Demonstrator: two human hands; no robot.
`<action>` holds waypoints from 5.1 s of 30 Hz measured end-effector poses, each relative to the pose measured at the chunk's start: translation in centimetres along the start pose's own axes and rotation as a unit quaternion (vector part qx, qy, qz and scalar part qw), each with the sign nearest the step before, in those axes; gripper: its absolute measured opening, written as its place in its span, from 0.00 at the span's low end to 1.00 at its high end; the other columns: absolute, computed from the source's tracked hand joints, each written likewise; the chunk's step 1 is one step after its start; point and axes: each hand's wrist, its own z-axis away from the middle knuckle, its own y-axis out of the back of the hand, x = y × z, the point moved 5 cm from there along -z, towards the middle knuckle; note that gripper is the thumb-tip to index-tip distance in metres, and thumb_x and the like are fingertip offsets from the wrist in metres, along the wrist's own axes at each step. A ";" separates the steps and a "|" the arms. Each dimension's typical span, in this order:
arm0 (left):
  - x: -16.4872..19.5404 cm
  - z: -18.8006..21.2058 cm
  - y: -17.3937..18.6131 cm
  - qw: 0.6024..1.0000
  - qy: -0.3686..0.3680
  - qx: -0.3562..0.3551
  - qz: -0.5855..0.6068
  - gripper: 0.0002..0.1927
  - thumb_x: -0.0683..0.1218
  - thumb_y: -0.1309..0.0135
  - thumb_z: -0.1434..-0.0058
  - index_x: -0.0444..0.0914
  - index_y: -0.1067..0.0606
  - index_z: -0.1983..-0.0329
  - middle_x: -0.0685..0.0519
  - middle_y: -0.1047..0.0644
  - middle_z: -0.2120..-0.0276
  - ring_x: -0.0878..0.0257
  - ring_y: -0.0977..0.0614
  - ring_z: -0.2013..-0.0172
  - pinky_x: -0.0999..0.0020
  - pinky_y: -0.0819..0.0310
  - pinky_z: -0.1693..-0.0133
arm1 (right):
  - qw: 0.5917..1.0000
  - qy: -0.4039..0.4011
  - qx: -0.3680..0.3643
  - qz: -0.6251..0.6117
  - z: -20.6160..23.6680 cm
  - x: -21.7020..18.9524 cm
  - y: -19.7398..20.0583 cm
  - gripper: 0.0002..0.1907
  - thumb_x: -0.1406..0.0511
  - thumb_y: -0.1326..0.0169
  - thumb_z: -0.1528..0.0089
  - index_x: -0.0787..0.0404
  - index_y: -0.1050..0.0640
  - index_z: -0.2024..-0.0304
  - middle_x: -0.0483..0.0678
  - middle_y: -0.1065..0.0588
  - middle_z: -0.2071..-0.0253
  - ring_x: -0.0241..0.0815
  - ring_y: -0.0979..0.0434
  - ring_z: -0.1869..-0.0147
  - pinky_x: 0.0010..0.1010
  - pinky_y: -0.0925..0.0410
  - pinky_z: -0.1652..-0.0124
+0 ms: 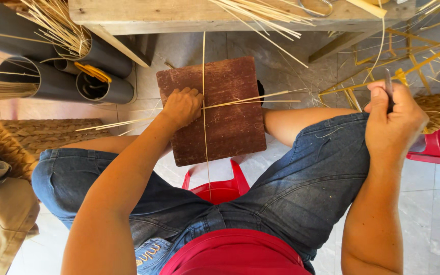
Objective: The person sits on a low stool and uses a small knife to split and trim thin bamboo strips, drawing the blade along each strip to shave and separate it, then sets finished strips aside and reaches for the next one from the pile on the workbench.
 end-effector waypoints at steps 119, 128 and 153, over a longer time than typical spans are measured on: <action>-4.9 1.1 21.8 0.866 0.152 0.000 0.476 0.08 0.43 0.43 0.34 0.37 0.18 0.55 0.57 0.17 0.71 0.75 0.24 0.73 0.77 0.30 0.72 | 0.702 -0.178 -0.074 -0.686 -6.9 0.8 -4.5 0.11 0.66 0.51 0.19 0.58 0.29 0.35 0.45 0.30 0.69 0.31 0.39 0.75 0.23 0.42 0.73; -4.6 0.8 22.1 0.946 0.090 0.174 0.257 0.11 0.44 0.37 0.33 0.37 0.19 0.49 0.47 0.18 0.58 0.62 0.17 0.64 0.67 0.23 0.61 | 0.725 -0.168 -0.127 -0.656 -6.1 -4.3 -7.6 0.15 0.66 0.50 0.23 0.59 0.27 0.34 0.43 0.30 0.73 0.30 0.39 0.77 0.23 0.42 0.75; 3.5 -1.8 19.3 0.833 0.147 -0.050 0.531 0.11 0.45 0.49 0.31 0.41 0.20 0.50 0.55 0.16 0.74 0.73 0.23 0.81 0.76 0.30 0.79 | 0.794 -0.121 -0.305 -0.511 -2.7 -12.4 -10.2 0.28 0.64 0.52 0.28 0.61 0.41 0.27 0.51 0.24 0.70 0.30 0.32 0.75 0.19 0.36 0.71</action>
